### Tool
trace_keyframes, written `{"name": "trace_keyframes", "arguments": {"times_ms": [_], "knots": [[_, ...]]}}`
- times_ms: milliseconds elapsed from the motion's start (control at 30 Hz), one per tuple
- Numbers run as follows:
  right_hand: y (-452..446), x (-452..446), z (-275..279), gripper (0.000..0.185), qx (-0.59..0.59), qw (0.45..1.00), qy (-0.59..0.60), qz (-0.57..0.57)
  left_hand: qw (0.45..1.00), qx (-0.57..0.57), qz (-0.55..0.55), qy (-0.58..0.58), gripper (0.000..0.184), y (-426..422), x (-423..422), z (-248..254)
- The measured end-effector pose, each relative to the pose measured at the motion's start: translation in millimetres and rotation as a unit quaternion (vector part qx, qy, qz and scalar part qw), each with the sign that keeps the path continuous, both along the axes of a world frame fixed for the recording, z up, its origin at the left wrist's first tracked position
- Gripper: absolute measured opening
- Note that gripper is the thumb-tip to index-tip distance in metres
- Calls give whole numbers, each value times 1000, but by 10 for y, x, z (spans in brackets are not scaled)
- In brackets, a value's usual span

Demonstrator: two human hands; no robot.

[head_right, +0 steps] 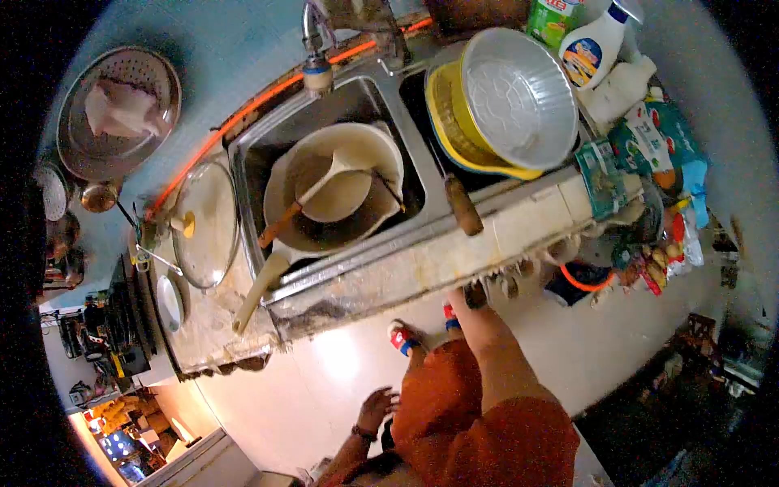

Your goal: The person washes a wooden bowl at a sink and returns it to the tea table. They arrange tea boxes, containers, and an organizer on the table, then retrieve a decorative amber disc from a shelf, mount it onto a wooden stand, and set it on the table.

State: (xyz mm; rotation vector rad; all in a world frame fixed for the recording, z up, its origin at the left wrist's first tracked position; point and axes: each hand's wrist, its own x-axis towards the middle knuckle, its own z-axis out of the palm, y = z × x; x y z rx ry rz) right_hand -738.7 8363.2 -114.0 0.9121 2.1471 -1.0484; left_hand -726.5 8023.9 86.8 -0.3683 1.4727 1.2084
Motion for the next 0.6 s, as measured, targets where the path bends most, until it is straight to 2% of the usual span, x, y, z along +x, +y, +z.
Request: {"name": "trace_keyframes", "arguments": {"times_ms": [33,67,100,133,167,200,233,267,300,333,367,433,533,600], "knots": [[17,-179,115,56,-34,998,35,-29,997,-29,39,-60,40,92,-86,55],[-103,-216,311,56,-58,996,60,-35,997,-60,-54,-2,41,8,-96,-103],[-229,-312,596,56,-82,992,86,-39,994,-72,33,-70,40,188,-262,110],[-363,-286,889,56,-95,990,96,-30,991,-93,55,-84,40,112,-300,-28],[-452,-178,1543,45,-157,948,265,-76,991,-83,91,-61,43,183,-362,156],[-534,-61,2014,44,-83,970,225,50,989,-54,116,-72,52,159,-457,178],[-570,65,2410,42,-5,967,179,179,990,-7,97,-106,72,48,-545,28],[-660,219,2836,25,51,941,248,226,993,-9,64,-95,89,274,-689,347],[-716,315,3178,21,69,925,266,263,993,43,-9,-113,99,442,-864,710],[-787,412,3480,19,85,907,285,299,993,67,-11,-99,99,492,-888,749],[-844,485,3748,16,101,886,303,337,979,142,-43,-140,101,430,-956,635],[-871,490,4158,14,143,844,340,389,939,322,-28,-122,95,672,-1094,1003],[-747,287,4516,14,204,790,398,420,915,402,-39,14,110,851,-1365,1364],[-632,91,4681,14,216,768,423,430,917,392,-50,45,114,952,-1586,1756]]}}
